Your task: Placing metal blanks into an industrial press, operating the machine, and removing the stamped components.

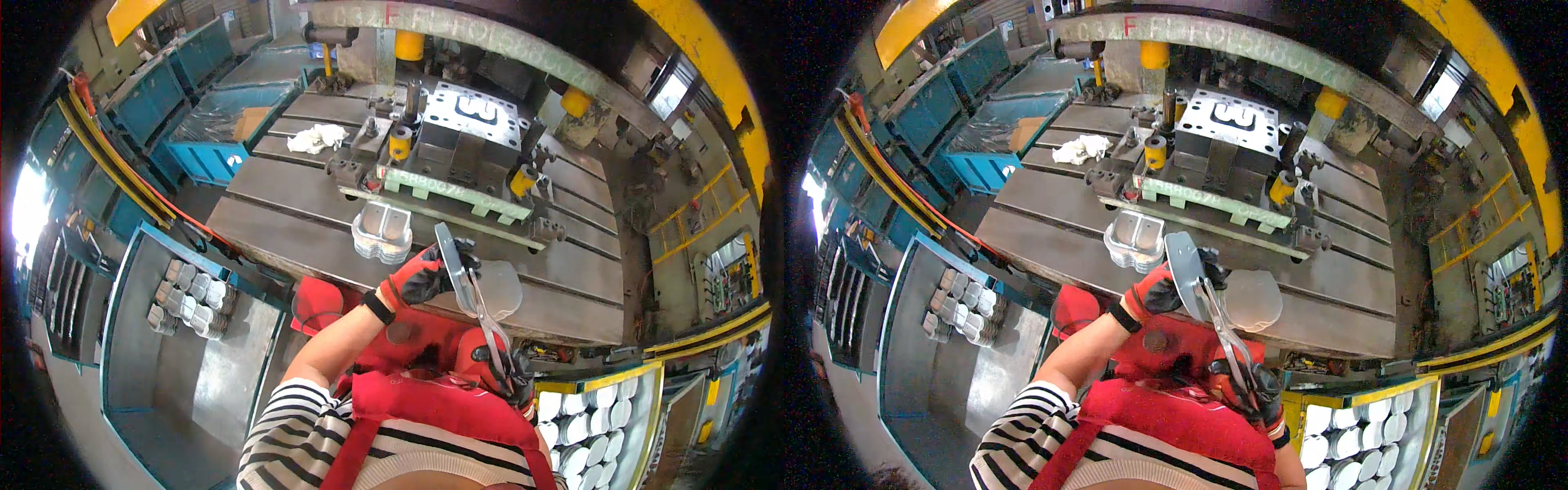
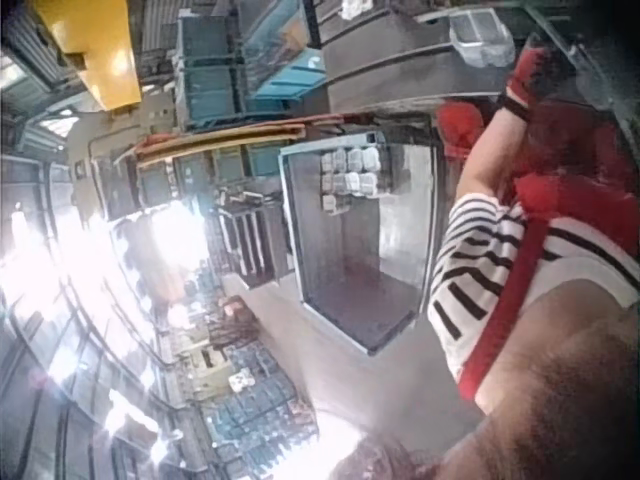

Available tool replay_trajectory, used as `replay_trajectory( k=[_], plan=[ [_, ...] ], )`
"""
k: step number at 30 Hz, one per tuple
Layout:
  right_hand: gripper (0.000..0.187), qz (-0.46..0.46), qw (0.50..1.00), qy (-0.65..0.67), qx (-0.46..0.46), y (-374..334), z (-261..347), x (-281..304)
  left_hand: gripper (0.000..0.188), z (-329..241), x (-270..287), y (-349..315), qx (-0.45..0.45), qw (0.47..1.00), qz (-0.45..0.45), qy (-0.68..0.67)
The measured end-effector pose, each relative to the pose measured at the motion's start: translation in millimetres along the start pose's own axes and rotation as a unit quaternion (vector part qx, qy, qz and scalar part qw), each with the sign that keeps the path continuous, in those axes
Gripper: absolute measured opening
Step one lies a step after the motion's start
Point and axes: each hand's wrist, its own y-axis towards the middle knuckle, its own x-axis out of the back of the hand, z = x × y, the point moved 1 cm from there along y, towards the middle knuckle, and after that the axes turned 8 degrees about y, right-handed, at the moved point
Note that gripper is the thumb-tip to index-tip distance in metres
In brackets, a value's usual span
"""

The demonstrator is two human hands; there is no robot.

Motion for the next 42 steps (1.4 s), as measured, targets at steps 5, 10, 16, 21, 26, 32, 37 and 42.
replay_trajectory(
  k=[5, 10, 16, 21, 26, 32, 37, 42],
  plan=[
    [0.024, -0.007, 0.996, 0.089, -0.019, 2, 5, -8, 0.027, 1, -9, -3, -0.031, 0.988, -0.112, 0.105],
    [0.018, -0.053, 0.986, 0.154, 0.041, 9, -7, 17, 0.022, -5, -24, -7, -0.083, 0.956, -0.237, 0.150],
    [0.026, 0.083, 0.996, -0.015, 0.012, 2, 17, -21, 0.017, -12, -10, -22, -0.067, 0.934, -0.310, 0.162],
    [0.033, 0.016, 0.952, -0.305, -0.002, 18, -1, -14, 0.019, -16, -15, -22, -0.052, 0.918, -0.326, 0.220],
    [0.031, 0.035, 0.902, -0.421, 0.095, 23, 10, -36, 0.034, -30, -17, -12, 0.001, 0.915, -0.306, 0.265],
    [0.036, 0.031, 0.986, -0.148, -0.065, 58, 47, -106, 0.048, -27, -23, -22, -0.058, 0.951, -0.237, 0.192],
    [0.033, 0.077, 0.996, -0.042, -0.010, 139, 63, -120, 0.048, -13, -20, -50, -0.008, 0.954, -0.216, 0.207],
    [0.034, 0.081, 0.996, -0.036, 0.019, 222, 76, -139, 0.045, 7, -26, -78, 0.059, 0.920, -0.229, 0.314]
  ],
)
